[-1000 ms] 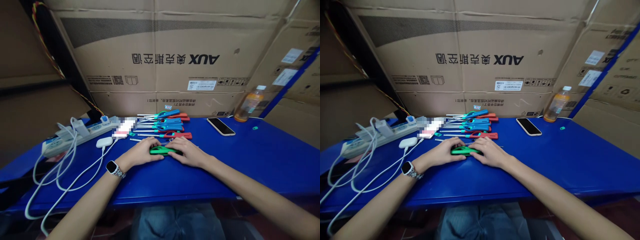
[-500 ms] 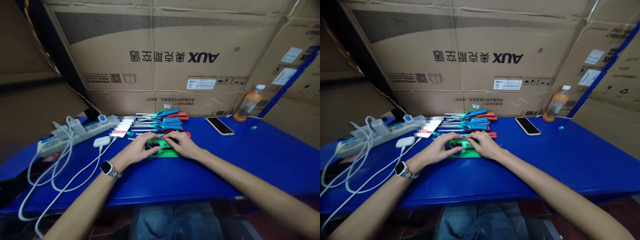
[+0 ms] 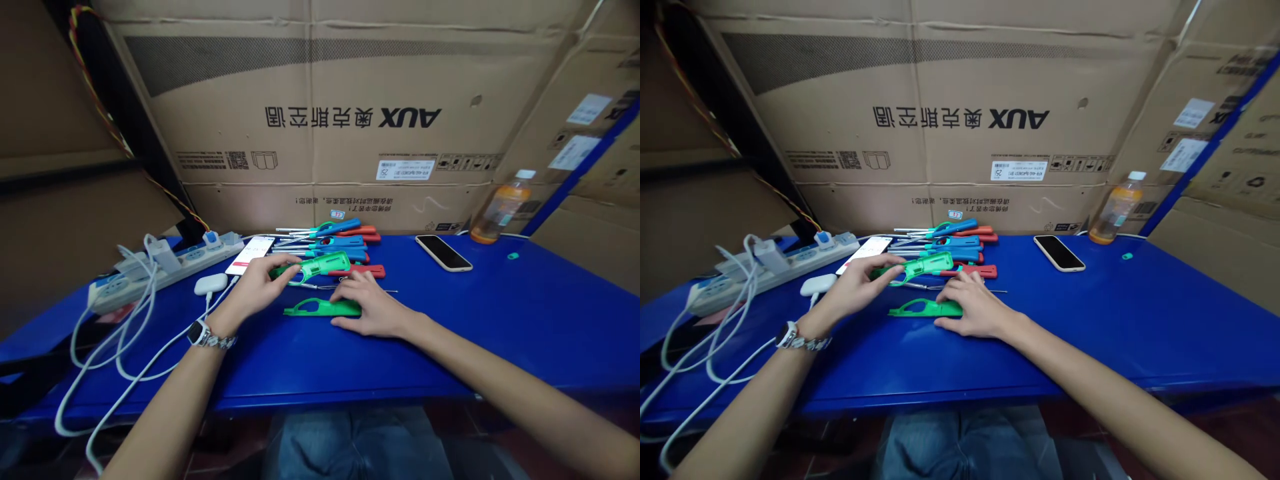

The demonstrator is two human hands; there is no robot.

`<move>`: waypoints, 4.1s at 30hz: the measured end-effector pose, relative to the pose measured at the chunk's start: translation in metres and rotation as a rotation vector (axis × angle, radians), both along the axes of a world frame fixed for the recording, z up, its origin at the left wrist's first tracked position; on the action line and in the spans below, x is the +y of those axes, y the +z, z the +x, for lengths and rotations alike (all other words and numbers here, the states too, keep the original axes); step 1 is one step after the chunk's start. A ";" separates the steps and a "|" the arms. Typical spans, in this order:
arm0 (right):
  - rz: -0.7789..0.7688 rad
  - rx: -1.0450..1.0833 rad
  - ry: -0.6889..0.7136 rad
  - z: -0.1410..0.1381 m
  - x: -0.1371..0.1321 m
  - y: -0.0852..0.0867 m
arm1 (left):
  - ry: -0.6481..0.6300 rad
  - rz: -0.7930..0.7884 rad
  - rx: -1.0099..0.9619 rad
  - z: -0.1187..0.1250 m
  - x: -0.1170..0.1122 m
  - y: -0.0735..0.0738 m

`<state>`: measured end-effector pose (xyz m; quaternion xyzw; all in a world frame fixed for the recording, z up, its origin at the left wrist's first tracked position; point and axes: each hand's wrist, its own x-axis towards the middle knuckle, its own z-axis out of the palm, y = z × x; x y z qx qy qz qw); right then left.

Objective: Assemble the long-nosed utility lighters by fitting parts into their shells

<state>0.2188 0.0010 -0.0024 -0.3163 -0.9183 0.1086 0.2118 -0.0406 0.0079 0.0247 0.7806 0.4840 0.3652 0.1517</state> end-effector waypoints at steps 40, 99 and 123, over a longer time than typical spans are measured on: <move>0.142 0.000 -0.189 0.032 0.045 -0.002 | -0.200 0.069 0.373 0.019 0.006 -0.014; -0.244 0.541 -0.039 0.016 0.012 0.019 | -0.258 -0.125 -0.238 0.024 -0.003 -0.001; 0.136 0.063 -0.025 -0.003 -0.002 0.001 | -0.301 -0.695 -0.099 0.016 -0.011 0.005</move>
